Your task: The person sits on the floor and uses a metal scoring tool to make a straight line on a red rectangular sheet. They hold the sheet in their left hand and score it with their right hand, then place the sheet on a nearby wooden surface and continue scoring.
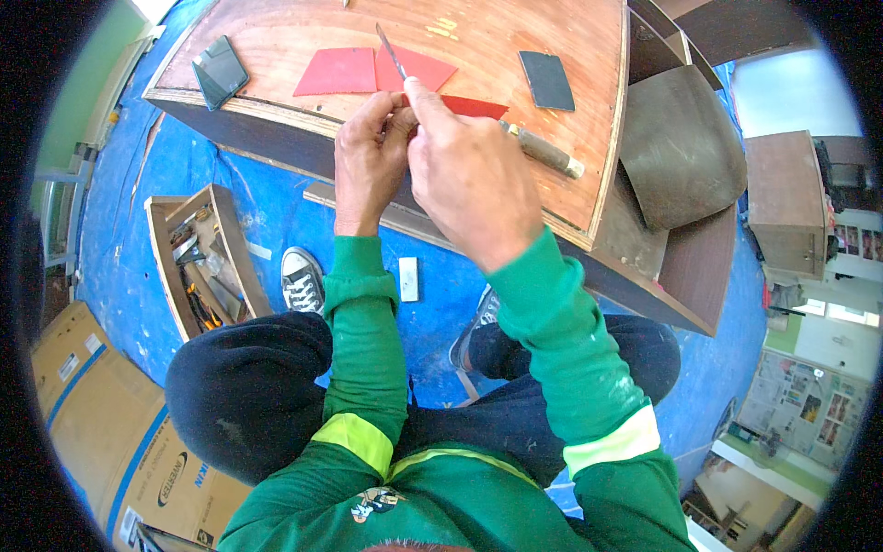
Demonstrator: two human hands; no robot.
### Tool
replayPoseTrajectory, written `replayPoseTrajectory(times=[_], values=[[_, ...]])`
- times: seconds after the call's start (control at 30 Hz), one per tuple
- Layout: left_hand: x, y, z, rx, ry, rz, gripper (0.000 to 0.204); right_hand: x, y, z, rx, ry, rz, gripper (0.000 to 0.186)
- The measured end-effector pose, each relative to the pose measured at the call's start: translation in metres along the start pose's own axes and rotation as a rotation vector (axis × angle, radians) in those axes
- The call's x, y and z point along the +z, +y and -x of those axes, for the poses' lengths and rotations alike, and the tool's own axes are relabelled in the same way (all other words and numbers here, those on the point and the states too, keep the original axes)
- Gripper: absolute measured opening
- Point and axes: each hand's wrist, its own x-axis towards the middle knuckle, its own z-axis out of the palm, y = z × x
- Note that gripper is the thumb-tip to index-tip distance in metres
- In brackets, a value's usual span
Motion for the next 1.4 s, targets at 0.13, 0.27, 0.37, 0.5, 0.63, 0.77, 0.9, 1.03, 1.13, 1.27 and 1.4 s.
replayPoseTrajectory(times=[0.13,0.27,0.37,0.5,0.63,0.77,0.9,1.03,1.13,1.27,1.4], values=[[0.0,0.003,0.003,-0.005,0.013,-0.007,0.013,-0.016,-0.003,0.028,-0.013,0.091,-0.067,0.048],[0.0,0.002,0.0,-0.003,0.002,-0.018,0.012,-0.022,0.0,0.048,0.048,0.031,-0.075,0.051],[0.001,0.0,0.001,0.023,0.02,-0.024,0.012,-0.026,-0.001,0.055,0.078,0.032,-0.133,0.053],[-0.001,0.003,0.001,0.0,0.0,-0.003,0.011,-0.03,-0.004,0.057,0.115,-0.006,-0.154,0.055],[0.001,0.003,0.001,0.007,-0.002,0.024,0.01,-0.031,-0.005,0.058,0.14,-0.037,-0.153,0.055],[0.002,-0.001,0.001,-0.007,-0.009,0.05,0.01,-0.029,-0.002,0.06,0.127,-0.02,-0.167,0.056],[0.002,-0.003,0.001,0.0,-0.011,0.024,0.01,-0.03,-0.004,0.061,0.18,-0.007,-0.21,0.049],[0.0,0.004,0.001,-0.018,-0.018,0.023,0.009,-0.031,-0.003,0.062,0.167,0.0,-0.207,0.049],[0.0,0.003,0.001,-0.027,-0.02,0.036,0.009,-0.03,-0.002,0.063,0.172,-0.004,-0.218,0.049],[0.0,0.002,0.0,-0.027,-0.032,0.015,0.009,-0.028,0.002,0.063,0.161,0.012,-0.258,0.05],[0.001,-0.001,0.0,-0.007,-0.025,0.01,0.009,-0.031,0.0,0.063,0.184,-0.012,-0.257,0.052]])
